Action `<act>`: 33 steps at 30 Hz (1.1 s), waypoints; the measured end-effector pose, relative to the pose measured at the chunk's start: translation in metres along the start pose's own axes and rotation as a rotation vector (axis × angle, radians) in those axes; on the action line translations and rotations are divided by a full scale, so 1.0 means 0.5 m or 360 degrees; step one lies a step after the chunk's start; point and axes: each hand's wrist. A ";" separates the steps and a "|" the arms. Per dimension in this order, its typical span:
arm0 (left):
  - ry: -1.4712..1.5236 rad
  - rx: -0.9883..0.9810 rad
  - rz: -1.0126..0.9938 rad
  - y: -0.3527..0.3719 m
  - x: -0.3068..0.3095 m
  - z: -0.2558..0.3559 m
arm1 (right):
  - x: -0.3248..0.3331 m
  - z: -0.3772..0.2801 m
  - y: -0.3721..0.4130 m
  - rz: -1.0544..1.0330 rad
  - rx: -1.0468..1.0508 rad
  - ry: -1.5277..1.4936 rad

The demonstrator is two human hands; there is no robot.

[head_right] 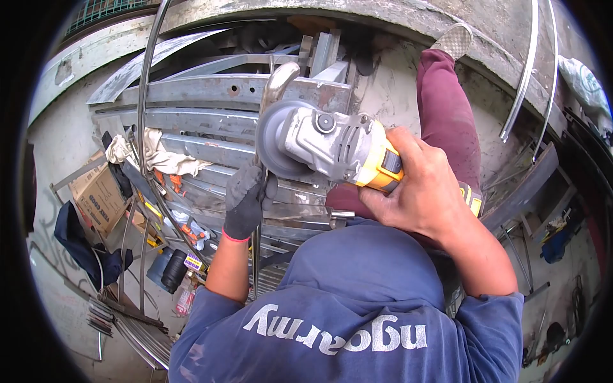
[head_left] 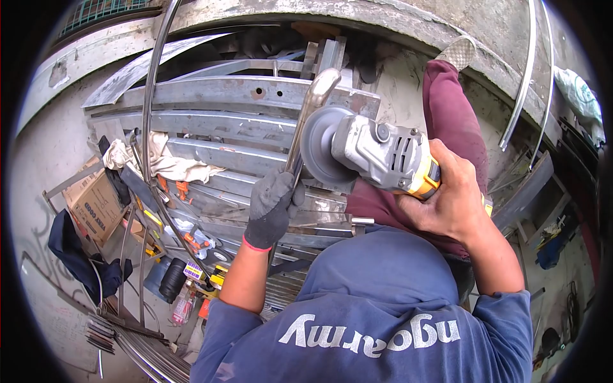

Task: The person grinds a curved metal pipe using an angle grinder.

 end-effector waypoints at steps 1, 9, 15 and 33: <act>0.0043 0.0013 0.0002 -0.001 0.000 -0.004 | 0.000 -0.001 0.000 -0.0011 -0.0008 -0.0008; 0.0121 0.0065 0.0026 -0.001 -0.002 -0.013 | 0.005 -0.012 -0.002 -0.0013 -0.0064 0.0059; 0.0162 0.0095 0.0017 0.000 -0.001 -0.016 | 0.002 0.000 -0.001 -0.0017 -0.0022 0.0011; 0.0063 0.0054 0.0074 0.002 -0.011 -0.004 | -0.010 -0.007 0.005 0.0035 0.0073 0.0116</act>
Point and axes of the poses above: each hand's wrist, its own y-axis away from the middle knuckle, its own x-axis out of the back of the hand, z = x × y, and after that the axes turned 3 degrees about -y, right-handed
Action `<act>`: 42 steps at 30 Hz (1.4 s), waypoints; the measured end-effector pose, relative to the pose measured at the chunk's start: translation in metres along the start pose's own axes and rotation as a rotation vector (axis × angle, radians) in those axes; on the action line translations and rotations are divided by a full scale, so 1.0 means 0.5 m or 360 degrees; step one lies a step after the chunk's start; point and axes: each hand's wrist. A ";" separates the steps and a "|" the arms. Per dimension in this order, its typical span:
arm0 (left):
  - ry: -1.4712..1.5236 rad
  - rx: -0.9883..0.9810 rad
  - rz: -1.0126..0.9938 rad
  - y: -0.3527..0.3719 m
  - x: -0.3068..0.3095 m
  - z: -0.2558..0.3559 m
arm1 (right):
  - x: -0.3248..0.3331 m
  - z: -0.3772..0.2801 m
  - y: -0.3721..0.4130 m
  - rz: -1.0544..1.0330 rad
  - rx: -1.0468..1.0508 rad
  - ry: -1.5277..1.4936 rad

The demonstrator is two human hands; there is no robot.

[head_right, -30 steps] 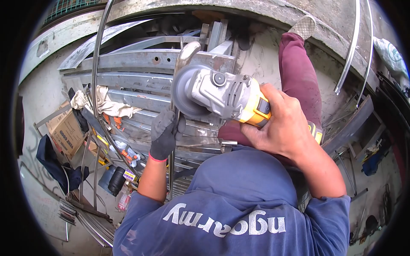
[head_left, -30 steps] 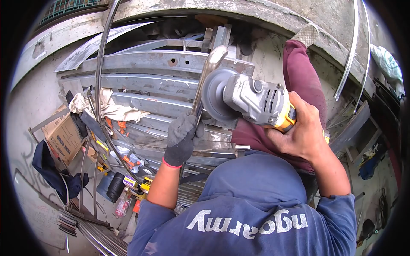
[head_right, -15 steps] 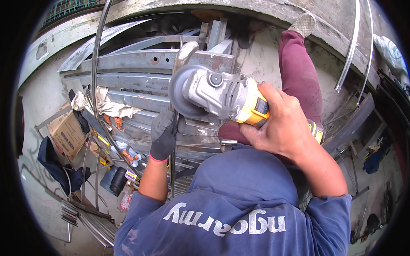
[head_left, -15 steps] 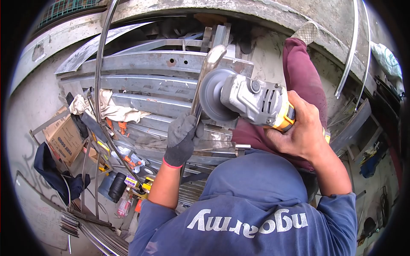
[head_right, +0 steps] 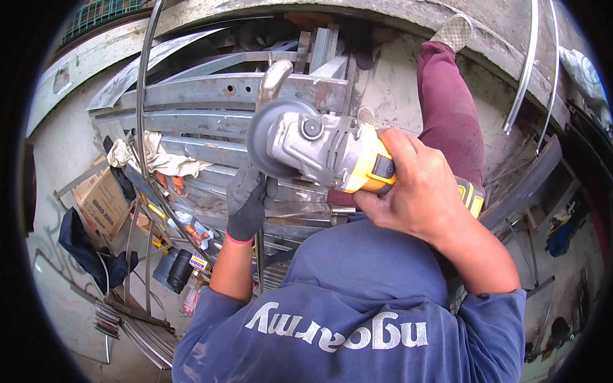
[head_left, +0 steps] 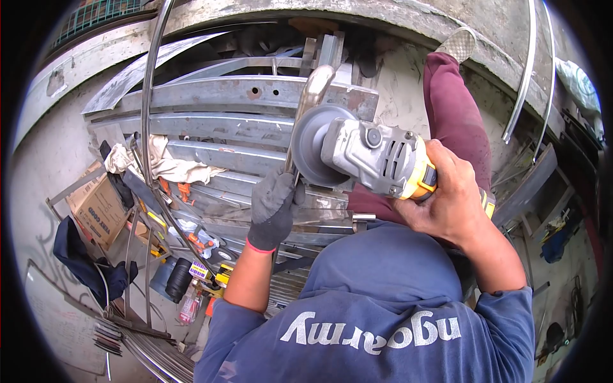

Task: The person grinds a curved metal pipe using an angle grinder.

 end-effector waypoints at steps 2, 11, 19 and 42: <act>0.0009 -0.0024 0.0004 0.000 -0.002 0.002 | -0.001 -0.001 0.000 0.0017 -0.0003 0.0001; -0.0147 -0.0106 0.0063 0.000 -0.010 0.006 | -0.003 -0.003 0.000 0.0022 -0.0015 -0.0002; -0.0254 -0.0107 0.0141 0.003 -0.020 0.015 | -0.001 -0.008 -0.002 0.0035 0.0002 0.0022; -0.0696 -0.0453 0.0292 0.009 -0.037 0.013 | -0.007 -0.007 0.006 0.0018 -0.0019 0.0054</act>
Point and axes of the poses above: each hand's wrist, its own y-axis away from the middle knuckle, its own x-axis out of the back of the hand, z = x × y, and after that the axes turned 3 degrees about -y, right-handed
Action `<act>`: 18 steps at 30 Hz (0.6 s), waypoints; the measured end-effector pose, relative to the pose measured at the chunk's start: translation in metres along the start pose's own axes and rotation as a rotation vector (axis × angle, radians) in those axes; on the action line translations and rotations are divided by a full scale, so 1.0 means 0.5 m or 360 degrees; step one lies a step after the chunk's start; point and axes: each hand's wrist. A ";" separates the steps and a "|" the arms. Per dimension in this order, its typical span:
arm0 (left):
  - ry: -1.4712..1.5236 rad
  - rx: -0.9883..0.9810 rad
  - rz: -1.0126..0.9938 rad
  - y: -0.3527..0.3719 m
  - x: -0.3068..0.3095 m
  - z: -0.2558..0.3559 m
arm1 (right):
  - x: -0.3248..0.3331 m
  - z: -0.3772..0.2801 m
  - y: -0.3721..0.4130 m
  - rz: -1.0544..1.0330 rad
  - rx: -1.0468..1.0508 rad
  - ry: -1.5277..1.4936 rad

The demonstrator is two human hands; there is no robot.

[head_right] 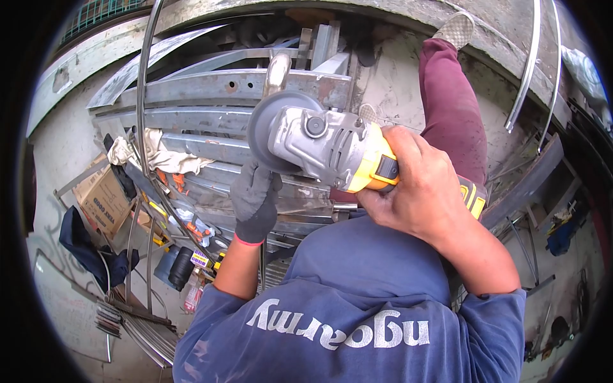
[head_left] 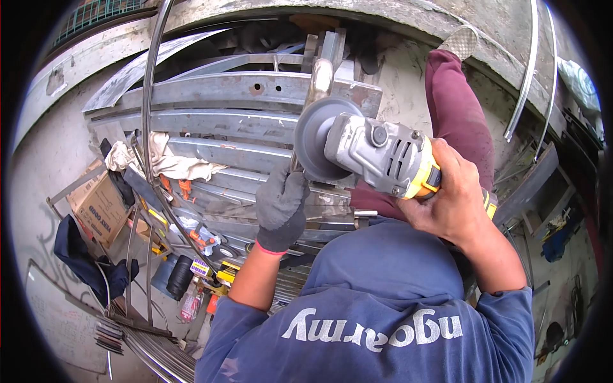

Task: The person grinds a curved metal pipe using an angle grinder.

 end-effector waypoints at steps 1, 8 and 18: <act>-0.0108 -0.0128 0.0023 -0.001 0.000 -0.001 | 0.001 0.000 0.000 -0.0008 -0.0018 0.0001; -0.0256 -0.0276 0.0014 0.000 0.003 -0.020 | -0.002 -0.001 0.000 0.0011 0.0000 0.0004; 0.0167 0.0156 -0.0036 -0.003 0.001 -0.025 | -0.002 -0.002 -0.004 0.0010 0.0012 -0.0013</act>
Point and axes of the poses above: each hand's wrist, its own y-axis away from the middle knuckle, its own x-axis out of the back of the hand, z = x × y, and after that the axes turned 3 degrees about -y, right-handed
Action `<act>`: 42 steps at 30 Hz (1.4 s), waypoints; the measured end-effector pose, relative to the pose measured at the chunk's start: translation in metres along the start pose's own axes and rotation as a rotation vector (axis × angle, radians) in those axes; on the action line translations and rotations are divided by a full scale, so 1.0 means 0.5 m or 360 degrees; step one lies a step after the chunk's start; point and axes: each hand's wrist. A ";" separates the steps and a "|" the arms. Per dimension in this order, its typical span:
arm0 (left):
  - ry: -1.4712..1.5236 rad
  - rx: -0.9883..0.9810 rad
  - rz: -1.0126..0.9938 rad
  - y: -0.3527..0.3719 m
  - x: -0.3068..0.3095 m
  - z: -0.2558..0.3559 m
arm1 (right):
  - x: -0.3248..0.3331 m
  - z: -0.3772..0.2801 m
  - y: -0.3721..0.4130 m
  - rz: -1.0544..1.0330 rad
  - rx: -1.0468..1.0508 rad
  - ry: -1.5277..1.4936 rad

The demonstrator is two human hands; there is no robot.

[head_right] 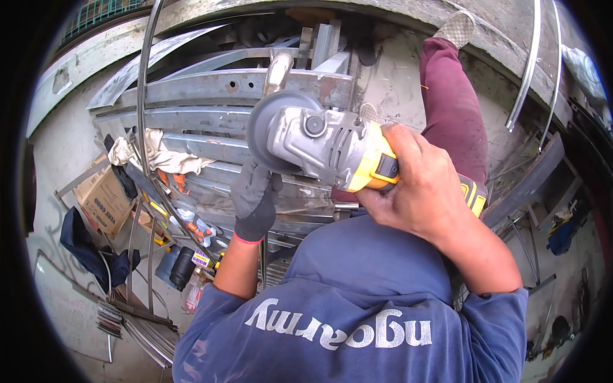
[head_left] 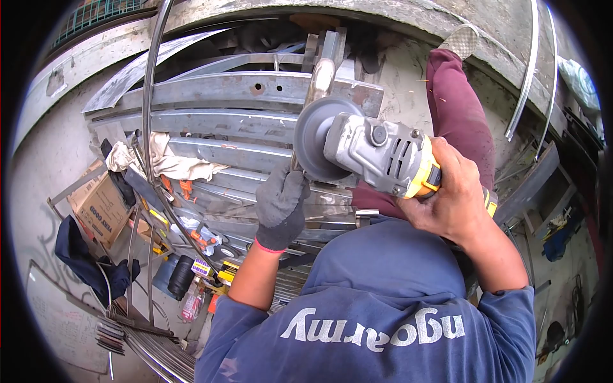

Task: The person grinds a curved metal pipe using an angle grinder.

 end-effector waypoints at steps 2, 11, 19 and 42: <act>-0.0035 -0.0093 -0.0025 -0.004 0.004 0.011 | 0.001 0.001 -0.001 0.0001 0.0020 0.0015; 0.0174 0.0047 -0.0129 -0.009 0.013 0.013 | -0.002 0.002 -0.002 -0.0009 -0.0006 -0.0024; 0.0143 -0.0042 -0.0180 -0.013 0.020 -0.004 | -0.007 0.003 -0.002 0.0018 0.0039 -0.0003; 0.0332 0.0284 -0.0438 -0.036 0.050 0.034 | -0.022 0.004 0.002 0.0019 0.0098 0.0129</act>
Point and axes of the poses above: each hand's wrist, its own y-axis away from the middle knuckle, its own x-axis out of the back of the hand, z = x × y, and after that the axes turned 3 degrees about -y, right-handed
